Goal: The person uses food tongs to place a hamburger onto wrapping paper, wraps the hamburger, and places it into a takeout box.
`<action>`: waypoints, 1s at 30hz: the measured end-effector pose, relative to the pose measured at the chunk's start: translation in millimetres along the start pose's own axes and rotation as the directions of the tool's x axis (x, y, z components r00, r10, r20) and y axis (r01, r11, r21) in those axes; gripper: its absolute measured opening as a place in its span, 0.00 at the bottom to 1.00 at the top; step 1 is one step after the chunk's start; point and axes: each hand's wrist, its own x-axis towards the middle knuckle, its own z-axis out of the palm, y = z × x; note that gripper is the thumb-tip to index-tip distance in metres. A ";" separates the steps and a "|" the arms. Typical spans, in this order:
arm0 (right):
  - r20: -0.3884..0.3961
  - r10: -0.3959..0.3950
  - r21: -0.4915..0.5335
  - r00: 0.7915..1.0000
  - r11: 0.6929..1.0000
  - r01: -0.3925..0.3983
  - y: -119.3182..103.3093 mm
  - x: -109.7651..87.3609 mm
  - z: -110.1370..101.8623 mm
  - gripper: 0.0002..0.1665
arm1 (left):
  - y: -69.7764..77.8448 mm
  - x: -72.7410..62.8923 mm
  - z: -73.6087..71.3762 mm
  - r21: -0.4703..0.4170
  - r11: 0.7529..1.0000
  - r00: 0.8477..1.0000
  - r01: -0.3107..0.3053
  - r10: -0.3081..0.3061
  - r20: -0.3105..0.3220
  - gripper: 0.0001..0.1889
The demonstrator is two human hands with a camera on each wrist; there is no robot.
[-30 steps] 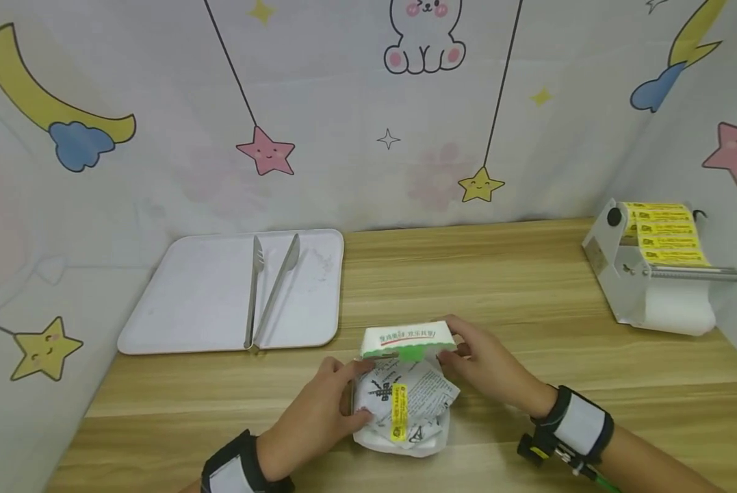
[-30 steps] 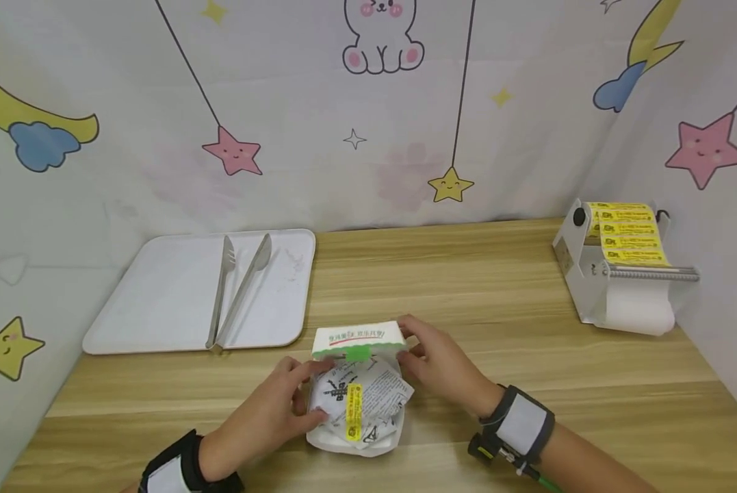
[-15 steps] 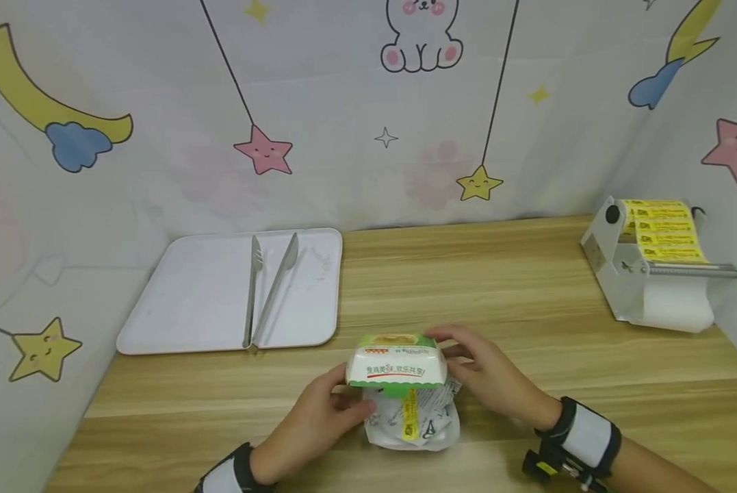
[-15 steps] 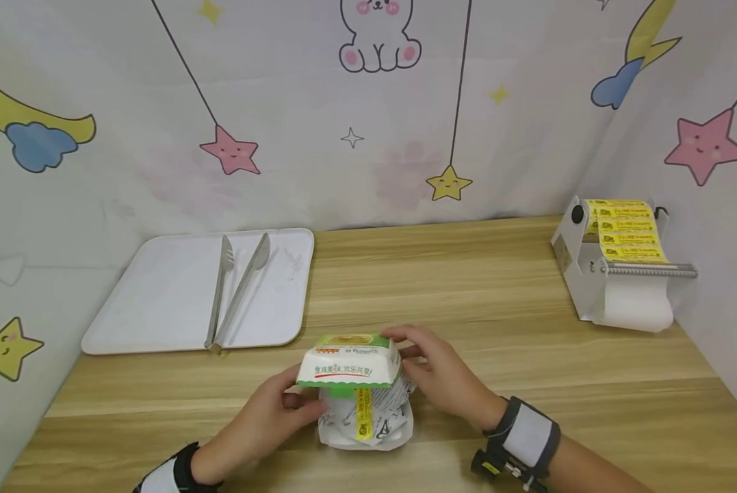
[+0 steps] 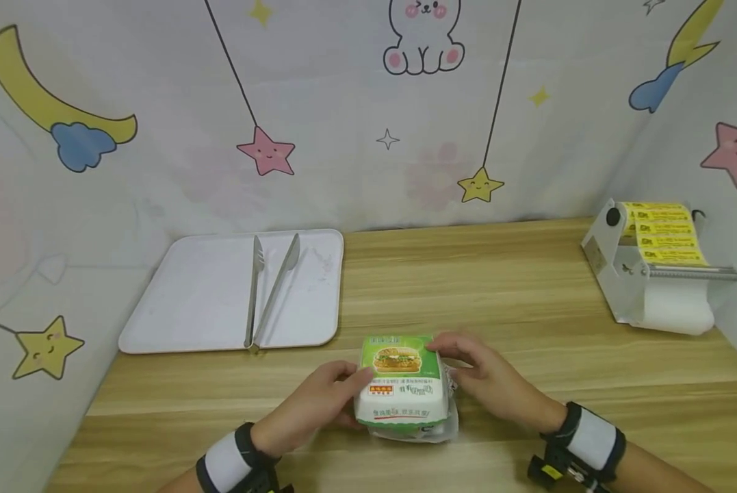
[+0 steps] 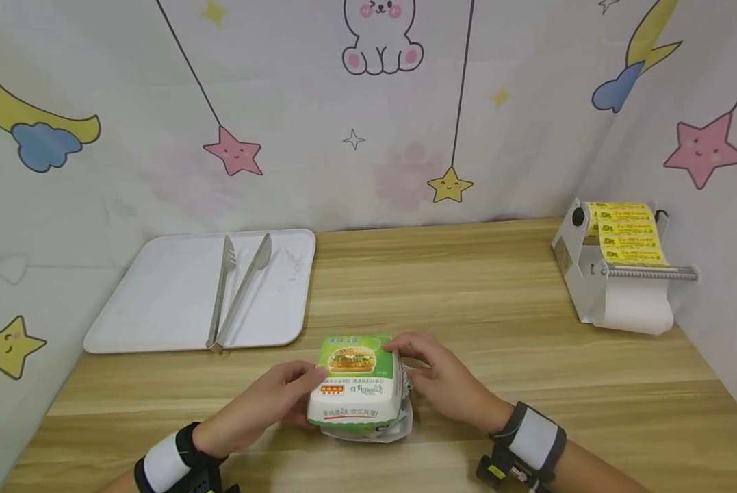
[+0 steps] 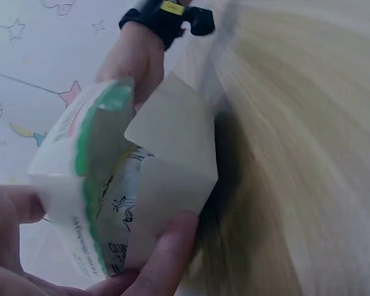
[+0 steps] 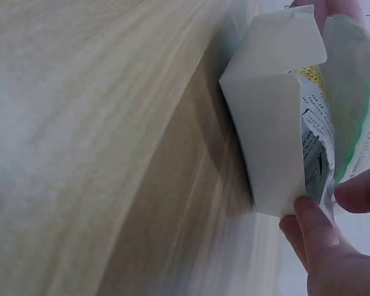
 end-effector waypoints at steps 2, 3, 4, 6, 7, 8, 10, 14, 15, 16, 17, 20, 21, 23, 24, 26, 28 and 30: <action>0.022 0.042 0.060 0.999 0.997 -0.043 0.6 -2.2 -0.2 0.33 | -1.3 1.3 1.3 0.064 0.998 0.999 -0.001 0.003 -0.035 0.30; 0.028 0.063 0.086 0.998 0.994 -0.065 0.4 -3.0 -0.4 0.31 | -2.0 1.5 1.6 0.093 0.996 0.998 0.001 0.004 -0.055 0.29; 0.023 0.096 0.102 0.995 0.990 -0.098 -0.5 -3.7 -1.0 0.30 | -2.5 1.7 1.9 0.118 0.993 0.998 0.000 0.008 -0.067 0.30; -0.016 0.184 0.092 0.983 0.979 -0.182 -4.3 -4.7 -2.3 0.28 | -3.5 2.4 2.0 0.143 0.990 0.997 -0.005 0.016 -0.075 0.29; -0.045 0.229 0.065 0.972 0.972 -0.226 -6.9 -5.4 -3.3 0.29 | -3.8 2.5 2.1 0.153 0.988 0.997 -0.006 0.018 -0.075 0.29; -0.081 0.267 0.019 0.960 0.964 -0.266 -9.5 -6.1 -4.3 0.29 | -4.1 2.7 2.4 0.162 0.987 0.997 -0.005 0.017 -0.074 0.30; -0.156 0.338 -0.076 0.928 0.933 -0.353 -14.7 -8.1 -6.5 0.27 | -4.5 2.8 3.3 0.172 0.985 0.998 -0.001 0.013 -0.065 0.31; -0.202 0.372 -0.222 0.906 0.884 -0.412 -22.1 -14.6 -9.6 0.17 | -5.0 2.4 6.1 0.179 0.984 0.998 0.007 0.004 -0.059 0.33; -0.188 0.370 -0.236 0.910 0.882 -0.408 -23.5 -16.3 -10.0 0.15 | -4.9 2.3 6.8 0.180 0.984 0.998 0.003 0.007 -0.058 0.33; -0.169 0.367 -0.250 0.915 0.882 -0.400 -24.5 -18.0 -10.2 0.14 | -4.7 2.1 7.5 0.177 0.984 0.998 0.000 0.010 -0.059 0.33; -0.147 0.360 -0.265 0.921 0.883 -0.387 -25.5 -19.8 -10.1 0.13 | -4.4 1.9 8.2 0.176 0.984 0.998 -0.005 0.015 -0.057 0.33; -0.069 0.327 -0.298 0.942 0.895 -0.332 -28.4 -23.8 -8.2 0.14 | -3.8 1.2 10.8 0.158 0.987 0.999 -0.018 0.025 -0.043 0.32; -0.049 0.319 -0.310 0.947 0.896 -0.318 -29.5 -24.6 -7.2 0.14 | -3.6 0.9 11.8 0.151 0.988 0.999 -0.022 0.028 -0.037 0.32; -0.031 0.310 -0.340 0.950 0.891 -0.302 -33.2 -26.2 -4.5 0.16 | -3.6 0.5 13.8 0.141 0.989 0.999 -0.031 0.035 -0.025 0.32; -0.034 0.313 -0.355 0.949 0.884 -0.304 -35.5 -26.6 -3.1 0.16 | -3.9 0.3 14.7 0.135 0.990 0.999 -0.035 0.038 -0.019 0.32; -0.048 0.328 -0.377 0.943 0.868 -0.322 -40.9 -26.7 -0.5 0.20 | -4.0 -0.3 16.3 0.123 0.991 0.999 -0.044 0.046 -0.010 0.31; -0.067 0.345 -0.391 0.936 0.854 -0.343 -46.3 -26.3 1.3 0.23 | -4.4 -0.9 17.6 0.107 0.993 0.999 -0.050 0.050 -0.006 0.31; -0.078 0.362 -0.387 0.929 0.848 -0.363 -50.2 -25.5 2.3 0.27 | -4.7 -1.4 18.7 0.090 0.995 0.999 -0.050 0.050 -0.006 0.30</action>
